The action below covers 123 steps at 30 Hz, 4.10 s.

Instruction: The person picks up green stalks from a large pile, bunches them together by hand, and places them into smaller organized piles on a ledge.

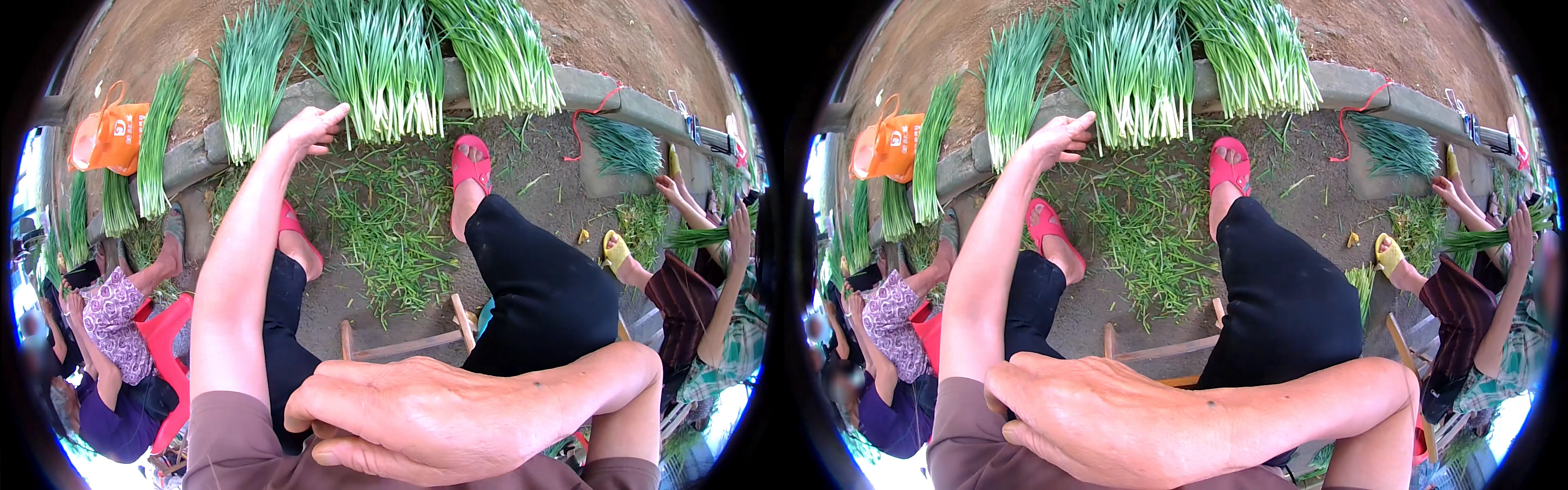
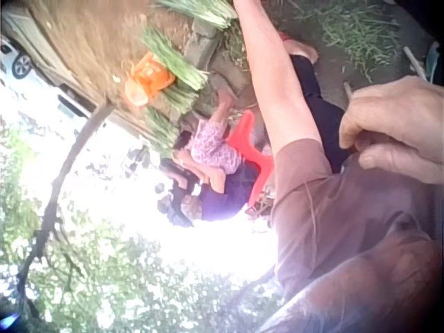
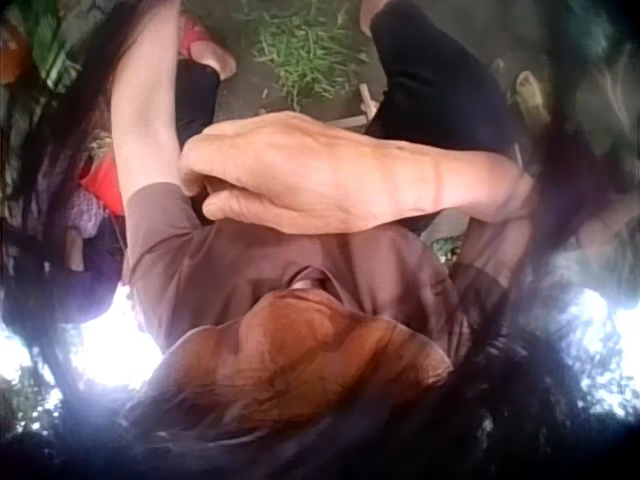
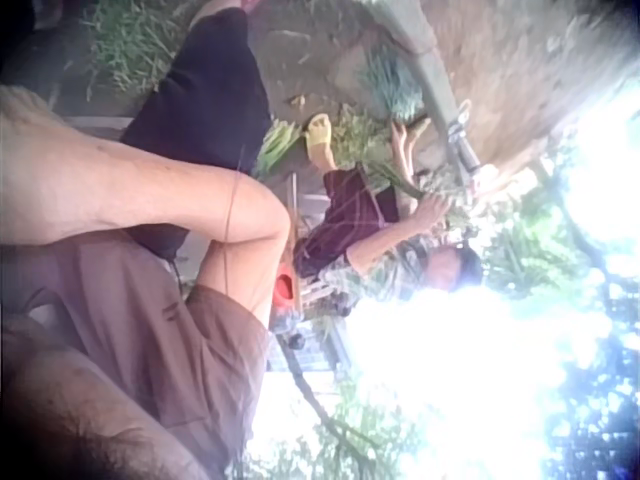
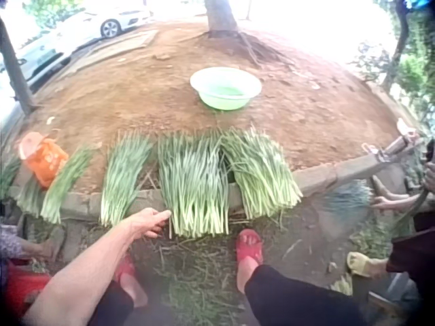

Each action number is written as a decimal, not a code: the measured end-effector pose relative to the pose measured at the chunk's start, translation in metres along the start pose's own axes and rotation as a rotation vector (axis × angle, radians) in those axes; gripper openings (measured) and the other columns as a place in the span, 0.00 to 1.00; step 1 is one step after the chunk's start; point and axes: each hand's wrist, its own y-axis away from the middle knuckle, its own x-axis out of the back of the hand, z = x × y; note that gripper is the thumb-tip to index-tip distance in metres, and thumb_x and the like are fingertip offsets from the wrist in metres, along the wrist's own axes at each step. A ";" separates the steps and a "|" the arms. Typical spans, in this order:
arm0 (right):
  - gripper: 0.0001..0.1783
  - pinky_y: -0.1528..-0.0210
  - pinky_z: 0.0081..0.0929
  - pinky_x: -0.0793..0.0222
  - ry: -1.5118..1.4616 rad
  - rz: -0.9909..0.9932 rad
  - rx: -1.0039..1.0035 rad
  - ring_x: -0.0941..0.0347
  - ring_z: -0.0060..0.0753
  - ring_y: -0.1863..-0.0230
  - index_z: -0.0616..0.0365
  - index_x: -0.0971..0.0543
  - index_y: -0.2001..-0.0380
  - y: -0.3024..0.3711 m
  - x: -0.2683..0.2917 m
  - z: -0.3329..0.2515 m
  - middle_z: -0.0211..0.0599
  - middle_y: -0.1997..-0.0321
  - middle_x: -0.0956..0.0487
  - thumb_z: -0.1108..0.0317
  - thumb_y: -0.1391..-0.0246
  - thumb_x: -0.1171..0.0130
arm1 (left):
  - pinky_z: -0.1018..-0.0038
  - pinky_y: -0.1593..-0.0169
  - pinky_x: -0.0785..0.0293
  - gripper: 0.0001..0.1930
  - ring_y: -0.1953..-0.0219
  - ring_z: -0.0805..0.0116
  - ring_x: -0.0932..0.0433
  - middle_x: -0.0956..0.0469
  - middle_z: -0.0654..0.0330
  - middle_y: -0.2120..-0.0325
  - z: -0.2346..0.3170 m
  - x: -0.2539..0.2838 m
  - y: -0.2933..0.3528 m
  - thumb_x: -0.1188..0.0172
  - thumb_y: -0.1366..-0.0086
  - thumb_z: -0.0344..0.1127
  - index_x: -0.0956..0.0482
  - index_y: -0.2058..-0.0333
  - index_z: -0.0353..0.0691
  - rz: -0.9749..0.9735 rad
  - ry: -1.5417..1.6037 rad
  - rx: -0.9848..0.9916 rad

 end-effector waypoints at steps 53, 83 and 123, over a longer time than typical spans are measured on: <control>0.07 0.67 0.36 0.33 -0.018 0.022 -0.004 0.29 0.48 0.69 0.64 0.31 0.70 0.009 0.001 -0.003 0.45 0.71 0.28 0.73 0.50 0.45 | 0.66 0.66 0.20 0.10 0.70 0.67 0.21 0.21 0.59 0.70 0.011 -0.004 -0.025 0.37 0.46 0.33 0.24 0.64 0.41 -0.118 0.689 0.015; 0.10 0.60 0.44 0.34 0.153 -0.025 -0.023 0.30 0.58 0.60 0.69 0.34 0.70 0.002 -0.004 0.014 0.57 0.68 0.27 0.71 0.49 0.51 | 0.75 0.61 0.27 0.19 0.69 0.75 0.29 0.31 0.60 0.67 0.119 0.013 0.089 0.42 0.40 0.36 0.35 0.54 0.32 -0.511 0.768 -0.756; 0.27 0.62 0.23 0.35 0.020 0.524 -0.008 0.30 0.21 0.61 0.62 0.32 0.51 -0.060 0.054 0.018 0.32 0.59 0.26 0.55 0.48 0.42 | 0.68 0.60 0.26 0.14 0.63 0.66 0.26 0.25 0.60 0.64 0.046 -0.053 0.258 0.40 0.43 0.29 0.28 0.57 0.38 -0.014 0.980 -0.718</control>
